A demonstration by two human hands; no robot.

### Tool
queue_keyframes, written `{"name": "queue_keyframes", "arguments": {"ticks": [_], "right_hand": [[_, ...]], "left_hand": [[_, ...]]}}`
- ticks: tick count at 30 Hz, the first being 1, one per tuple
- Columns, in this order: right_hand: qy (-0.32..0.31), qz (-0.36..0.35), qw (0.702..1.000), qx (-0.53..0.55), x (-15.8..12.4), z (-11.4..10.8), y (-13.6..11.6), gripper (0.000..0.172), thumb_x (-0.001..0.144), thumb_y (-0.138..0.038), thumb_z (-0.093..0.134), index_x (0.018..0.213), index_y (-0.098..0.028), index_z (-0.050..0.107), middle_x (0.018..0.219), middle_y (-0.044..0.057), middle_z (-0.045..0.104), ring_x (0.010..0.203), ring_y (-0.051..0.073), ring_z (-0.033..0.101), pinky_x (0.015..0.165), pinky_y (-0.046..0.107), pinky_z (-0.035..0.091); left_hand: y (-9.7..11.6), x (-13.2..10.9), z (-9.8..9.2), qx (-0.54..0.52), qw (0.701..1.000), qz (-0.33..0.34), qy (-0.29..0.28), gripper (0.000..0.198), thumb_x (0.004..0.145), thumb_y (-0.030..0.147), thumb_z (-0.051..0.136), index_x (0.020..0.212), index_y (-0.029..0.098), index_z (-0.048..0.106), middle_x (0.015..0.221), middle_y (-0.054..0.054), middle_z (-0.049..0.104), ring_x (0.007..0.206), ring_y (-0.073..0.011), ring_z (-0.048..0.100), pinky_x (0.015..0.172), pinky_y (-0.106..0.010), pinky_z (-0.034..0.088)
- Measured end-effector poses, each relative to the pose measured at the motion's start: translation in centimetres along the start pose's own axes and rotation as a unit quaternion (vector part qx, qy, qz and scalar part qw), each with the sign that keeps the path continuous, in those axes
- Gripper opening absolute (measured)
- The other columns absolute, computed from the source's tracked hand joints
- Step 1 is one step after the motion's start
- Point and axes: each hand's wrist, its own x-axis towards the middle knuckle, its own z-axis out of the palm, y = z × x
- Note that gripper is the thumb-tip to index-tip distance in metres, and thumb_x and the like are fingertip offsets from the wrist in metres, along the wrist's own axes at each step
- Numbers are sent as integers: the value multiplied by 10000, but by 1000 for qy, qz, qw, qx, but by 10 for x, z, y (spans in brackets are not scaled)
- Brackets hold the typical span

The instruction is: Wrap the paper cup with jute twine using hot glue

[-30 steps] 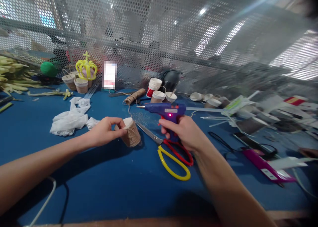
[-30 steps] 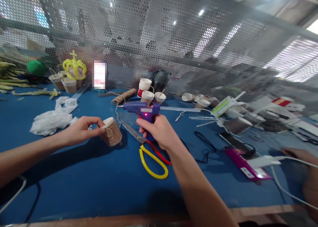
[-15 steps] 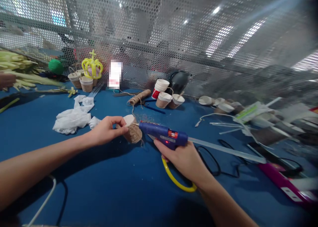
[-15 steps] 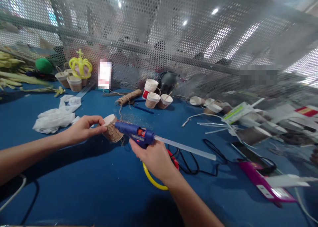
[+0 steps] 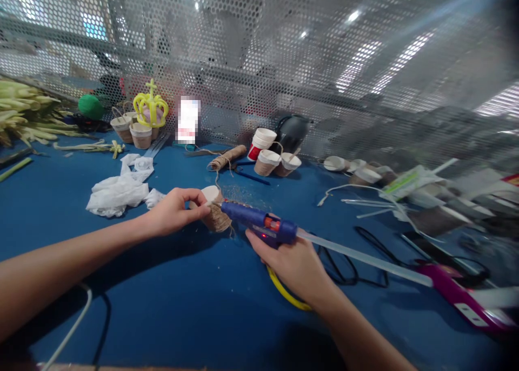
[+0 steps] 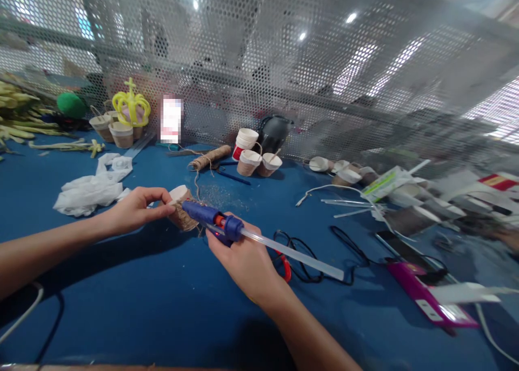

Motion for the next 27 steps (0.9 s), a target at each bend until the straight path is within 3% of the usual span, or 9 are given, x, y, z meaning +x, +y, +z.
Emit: {"name": "queue_keyframes", "arguments": {"ticks": [6,13,20,23,27], "right_hand": [[6,-56,997,-60,-7,4,11,272,777,-148,396,809,-198,662,623,45,652,638,203,625,623,323,494],[-22,-45,994,-98,-16,7,19,246,792,-184,421,874,-209,651,637,32,659,671,190,623,630,298,488],[-23,-59,988,-140,-12,4,17,331,791,-120,342,883,-190,652,647,53,664,702,207,625,652,326,484],[-44,-77,984,-152,-11,3,12,334,786,-115,347,861,-189,664,633,55,659,648,206,620,622,326,485],[-43,-59,987,-140,-9,2,8,287,795,-159,381,833,-210,661,627,40,654,636,195,618,607,304,491]], "left_hand": [[1,0,-1,29,1000,-6,3,231,754,352,515,696,135,570,656,-10,651,620,-127,563,559,-204,406],[-2,1,-1,24,1000,0,-4,236,766,360,502,724,137,566,695,-23,659,666,-141,581,636,-238,436],[-3,1,-2,17,999,51,-8,180,772,295,502,668,149,519,1046,-83,631,1029,-211,546,874,-319,397],[-2,1,-3,5,999,48,-18,176,781,289,496,669,154,519,1084,-94,624,1143,-226,477,932,-347,360],[-2,1,-2,3,999,49,-16,173,780,284,498,664,157,517,1057,-89,640,1150,-228,475,932,-359,364]]}}
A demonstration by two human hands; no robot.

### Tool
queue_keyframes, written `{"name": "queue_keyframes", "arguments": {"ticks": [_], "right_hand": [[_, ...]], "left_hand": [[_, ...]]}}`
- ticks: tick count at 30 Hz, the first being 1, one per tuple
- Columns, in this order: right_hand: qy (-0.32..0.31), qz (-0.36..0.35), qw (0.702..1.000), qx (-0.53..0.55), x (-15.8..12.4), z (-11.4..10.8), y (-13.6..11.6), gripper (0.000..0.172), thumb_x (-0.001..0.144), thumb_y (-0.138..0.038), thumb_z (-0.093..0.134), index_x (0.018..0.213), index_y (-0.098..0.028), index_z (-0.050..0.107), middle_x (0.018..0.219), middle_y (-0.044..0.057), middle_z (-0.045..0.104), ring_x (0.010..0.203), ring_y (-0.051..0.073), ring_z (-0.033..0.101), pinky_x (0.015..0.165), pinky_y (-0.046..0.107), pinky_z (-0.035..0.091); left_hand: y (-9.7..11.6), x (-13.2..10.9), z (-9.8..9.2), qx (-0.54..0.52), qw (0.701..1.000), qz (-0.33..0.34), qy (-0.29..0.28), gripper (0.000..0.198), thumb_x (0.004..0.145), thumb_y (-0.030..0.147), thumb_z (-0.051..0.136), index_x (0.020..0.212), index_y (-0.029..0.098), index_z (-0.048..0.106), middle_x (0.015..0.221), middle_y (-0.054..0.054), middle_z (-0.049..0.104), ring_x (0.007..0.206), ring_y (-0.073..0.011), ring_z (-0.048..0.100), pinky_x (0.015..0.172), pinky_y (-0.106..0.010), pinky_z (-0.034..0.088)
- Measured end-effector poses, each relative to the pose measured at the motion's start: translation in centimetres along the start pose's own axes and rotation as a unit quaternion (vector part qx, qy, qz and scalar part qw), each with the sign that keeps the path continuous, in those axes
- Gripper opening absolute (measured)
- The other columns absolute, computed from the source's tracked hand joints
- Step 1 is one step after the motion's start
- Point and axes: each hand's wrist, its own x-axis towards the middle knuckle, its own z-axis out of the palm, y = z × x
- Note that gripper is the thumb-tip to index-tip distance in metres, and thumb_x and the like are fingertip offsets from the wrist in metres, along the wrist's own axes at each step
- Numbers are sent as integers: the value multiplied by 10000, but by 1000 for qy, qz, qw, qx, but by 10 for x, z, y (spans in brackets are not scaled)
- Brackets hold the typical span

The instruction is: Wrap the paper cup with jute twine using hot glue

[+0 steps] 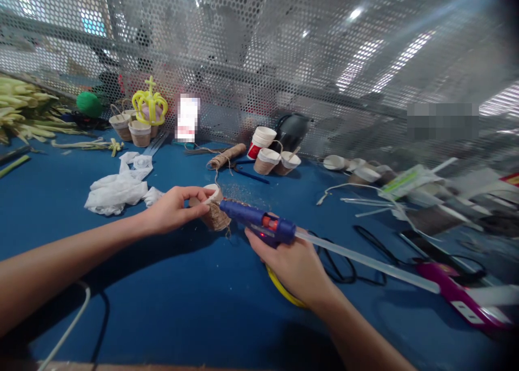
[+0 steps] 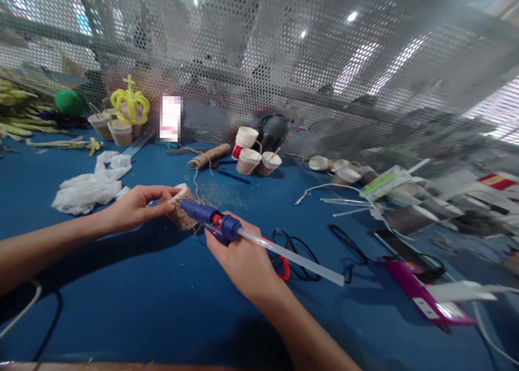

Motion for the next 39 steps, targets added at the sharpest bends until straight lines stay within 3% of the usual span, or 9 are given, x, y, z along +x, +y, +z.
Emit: {"name": "queue_keyframes", "arguments": {"ticks": [4,12,19,27,32,39], "right_hand": [[22,29,999,41,2,-2,-2,245,793,-164,409,801,-188,653,648,57,655,644,206,623,622,316,487],[21,-16,1000,-5,1,0,-2,319,738,-77,377,821,-179,667,671,77,669,675,233,627,615,348,481],[21,64,994,91,7,-7,-10,202,777,-203,426,764,-195,627,630,37,657,560,179,610,544,286,500],[26,74,990,119,6,-7,-7,190,773,-205,441,750,-211,629,627,36,656,589,189,620,573,293,497],[33,67,993,97,4,-5,-3,202,780,-220,439,787,-202,640,639,50,659,597,202,622,581,311,492],[21,12,1000,18,2,-2,-2,290,764,-115,386,796,-196,663,665,57,674,651,215,627,608,322,487]], "left_hand": [[-1,0,0,-2,1000,-10,1,177,779,291,496,665,156,509,1000,-90,658,1125,-227,497,904,-342,387],[-2,0,0,7,1000,-12,2,185,781,306,489,673,156,495,961,-88,662,1094,-237,516,883,-350,397],[-1,0,1,-9,1000,-6,-1,181,783,287,494,652,162,481,992,-95,654,1151,-233,474,905,-354,380],[-1,0,1,25,1000,-12,-1,180,787,296,479,677,154,495,934,-78,662,1055,-229,536,865,-338,406],[-1,0,0,29,1000,-3,-3,158,788,280,474,698,152,492,1002,-86,639,1057,-228,525,874,-341,397],[-4,0,-1,26,1000,1,-12,173,788,300,477,694,153,480,948,-74,641,1020,-225,536,863,-338,404]]}}
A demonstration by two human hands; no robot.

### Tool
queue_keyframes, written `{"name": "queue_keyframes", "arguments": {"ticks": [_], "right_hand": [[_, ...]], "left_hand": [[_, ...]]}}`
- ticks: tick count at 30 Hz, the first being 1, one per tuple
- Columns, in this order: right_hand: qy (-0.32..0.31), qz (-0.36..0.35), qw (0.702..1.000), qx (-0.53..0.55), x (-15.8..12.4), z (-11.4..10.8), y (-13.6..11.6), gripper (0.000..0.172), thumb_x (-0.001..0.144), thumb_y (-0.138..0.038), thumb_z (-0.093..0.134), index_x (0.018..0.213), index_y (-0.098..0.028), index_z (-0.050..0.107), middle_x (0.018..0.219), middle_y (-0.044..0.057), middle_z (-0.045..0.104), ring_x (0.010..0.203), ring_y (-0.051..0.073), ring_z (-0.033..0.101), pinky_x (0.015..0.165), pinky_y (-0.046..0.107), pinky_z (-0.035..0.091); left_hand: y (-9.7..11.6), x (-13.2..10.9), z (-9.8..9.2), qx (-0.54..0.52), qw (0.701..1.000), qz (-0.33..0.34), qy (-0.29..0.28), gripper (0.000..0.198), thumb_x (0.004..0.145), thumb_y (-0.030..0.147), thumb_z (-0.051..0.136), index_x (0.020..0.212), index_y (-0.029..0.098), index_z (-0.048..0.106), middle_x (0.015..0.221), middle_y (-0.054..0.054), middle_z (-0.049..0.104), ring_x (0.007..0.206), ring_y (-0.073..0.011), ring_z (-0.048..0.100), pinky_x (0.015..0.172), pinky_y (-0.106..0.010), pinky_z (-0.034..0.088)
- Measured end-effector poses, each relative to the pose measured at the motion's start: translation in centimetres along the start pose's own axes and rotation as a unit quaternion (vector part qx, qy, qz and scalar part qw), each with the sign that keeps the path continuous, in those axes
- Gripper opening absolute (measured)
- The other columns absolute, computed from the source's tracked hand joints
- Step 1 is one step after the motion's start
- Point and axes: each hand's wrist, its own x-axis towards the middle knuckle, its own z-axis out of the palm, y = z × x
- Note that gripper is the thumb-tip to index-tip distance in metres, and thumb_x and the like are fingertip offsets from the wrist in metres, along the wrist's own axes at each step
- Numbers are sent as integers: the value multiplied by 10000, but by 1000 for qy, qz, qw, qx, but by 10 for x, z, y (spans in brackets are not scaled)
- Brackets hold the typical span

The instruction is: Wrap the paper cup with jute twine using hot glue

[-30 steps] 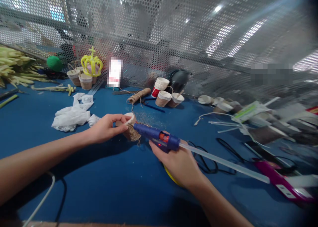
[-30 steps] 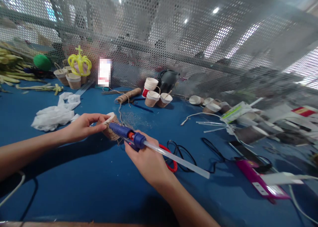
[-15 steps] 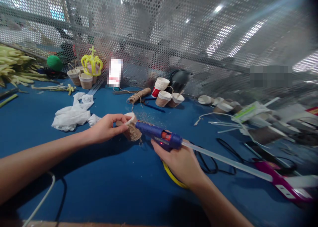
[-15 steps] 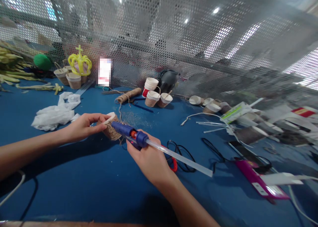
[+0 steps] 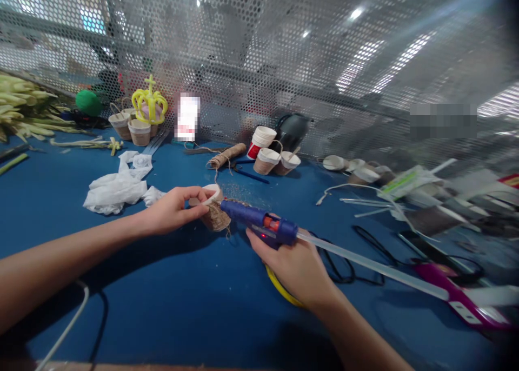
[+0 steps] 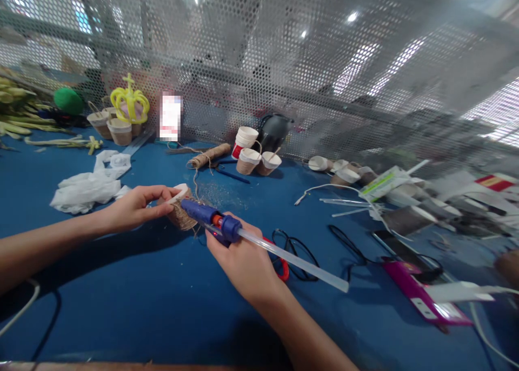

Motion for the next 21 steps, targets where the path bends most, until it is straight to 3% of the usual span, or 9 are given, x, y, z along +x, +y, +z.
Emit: {"name": "queue_keyframes", "arguments": {"ticks": [6,13,17,21], "right_hand": [[4,11,1000,-21,1,-2,2,303,806,-149,371,773,-183,670,595,54,644,558,185,605,541,285,489],[-2,-96,989,-110,-6,3,7,422,724,-10,332,866,-187,688,642,73,669,651,235,628,593,347,487],[-1,-74,991,-112,-4,2,5,407,738,-25,332,839,-187,692,633,63,663,603,207,616,553,304,482],[-1,-74,994,-80,-2,0,0,387,721,-9,380,837,-209,691,670,59,668,683,224,622,602,314,476]], "left_hand": [[0,0,-1,-15,1000,12,-12,185,796,305,466,688,154,474,926,-71,634,996,-214,538,838,-317,419],[0,0,-1,-10,1000,21,-8,195,795,312,468,678,155,466,882,-62,631,956,-206,550,824,-320,412],[0,-1,-1,-24,999,19,-16,198,800,301,468,666,156,449,909,-77,629,1015,-222,529,812,-316,416],[-1,-1,-1,-23,999,24,-18,201,809,298,463,670,156,439,919,-81,624,1040,-223,516,818,-311,409]]}}
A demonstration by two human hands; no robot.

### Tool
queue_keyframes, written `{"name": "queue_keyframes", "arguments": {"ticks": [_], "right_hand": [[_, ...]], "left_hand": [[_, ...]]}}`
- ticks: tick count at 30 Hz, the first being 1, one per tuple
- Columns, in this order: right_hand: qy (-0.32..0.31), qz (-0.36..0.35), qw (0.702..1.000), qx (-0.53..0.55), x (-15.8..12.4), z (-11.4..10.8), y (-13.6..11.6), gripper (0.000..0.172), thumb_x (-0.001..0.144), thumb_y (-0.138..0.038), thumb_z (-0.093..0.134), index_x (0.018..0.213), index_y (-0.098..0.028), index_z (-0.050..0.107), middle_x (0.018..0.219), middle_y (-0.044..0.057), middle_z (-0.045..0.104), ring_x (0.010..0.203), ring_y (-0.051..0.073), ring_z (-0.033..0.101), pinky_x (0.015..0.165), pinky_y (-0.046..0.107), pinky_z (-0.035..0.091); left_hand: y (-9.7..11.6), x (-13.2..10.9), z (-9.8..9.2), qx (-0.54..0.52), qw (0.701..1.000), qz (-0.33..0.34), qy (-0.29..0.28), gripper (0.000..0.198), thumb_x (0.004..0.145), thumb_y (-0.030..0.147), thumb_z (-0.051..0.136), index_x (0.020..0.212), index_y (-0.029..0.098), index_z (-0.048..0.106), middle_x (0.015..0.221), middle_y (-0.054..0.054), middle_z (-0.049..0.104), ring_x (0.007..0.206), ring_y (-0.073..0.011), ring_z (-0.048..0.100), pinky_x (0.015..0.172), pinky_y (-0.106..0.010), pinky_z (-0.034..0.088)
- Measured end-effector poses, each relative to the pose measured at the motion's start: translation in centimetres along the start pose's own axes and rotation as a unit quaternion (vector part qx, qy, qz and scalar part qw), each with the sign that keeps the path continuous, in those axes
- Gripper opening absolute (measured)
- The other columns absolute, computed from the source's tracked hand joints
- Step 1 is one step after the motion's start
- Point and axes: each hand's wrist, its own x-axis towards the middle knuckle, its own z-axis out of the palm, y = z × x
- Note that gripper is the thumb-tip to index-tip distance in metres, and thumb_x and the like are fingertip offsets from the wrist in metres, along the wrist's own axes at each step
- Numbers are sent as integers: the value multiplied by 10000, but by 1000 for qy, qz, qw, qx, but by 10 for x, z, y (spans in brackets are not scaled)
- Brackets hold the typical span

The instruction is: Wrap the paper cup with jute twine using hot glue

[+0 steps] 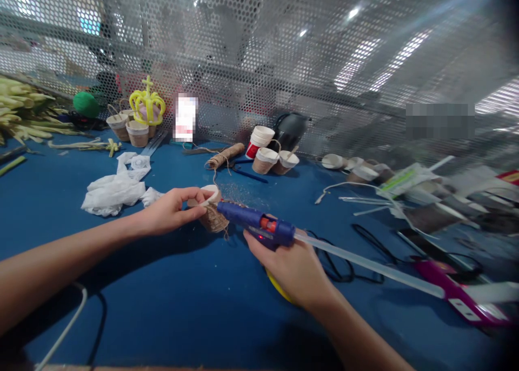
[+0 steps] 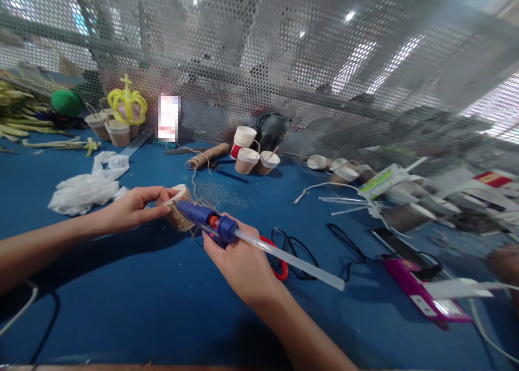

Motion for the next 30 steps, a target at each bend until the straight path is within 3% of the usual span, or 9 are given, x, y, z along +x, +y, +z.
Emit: {"name": "queue_keyframes", "arguments": {"ticks": [13,20,30], "right_hand": [[3,-18,999,-46,-8,8,10,353,757,-36,390,904,-169,682,600,63,661,535,201,600,531,295,439],[-9,79,995,66,-6,6,17,296,762,-101,436,925,-170,673,525,38,604,502,162,551,509,264,418],[-51,71,993,80,-7,7,14,318,763,-128,401,919,-160,676,642,58,636,555,174,559,555,298,444]], "left_hand": [[0,1,-6,1,999,13,-37,201,826,302,453,693,153,437,956,-83,615,1125,-243,459,894,-339,379],[-2,1,-8,-14,998,40,-54,182,832,271,456,694,154,432,994,-87,610,1141,-227,449,904,-314,373],[-2,0,-9,-8,997,37,-61,183,839,273,456,702,153,441,973,-78,616,1183,-228,417,924,-315,363]]}}
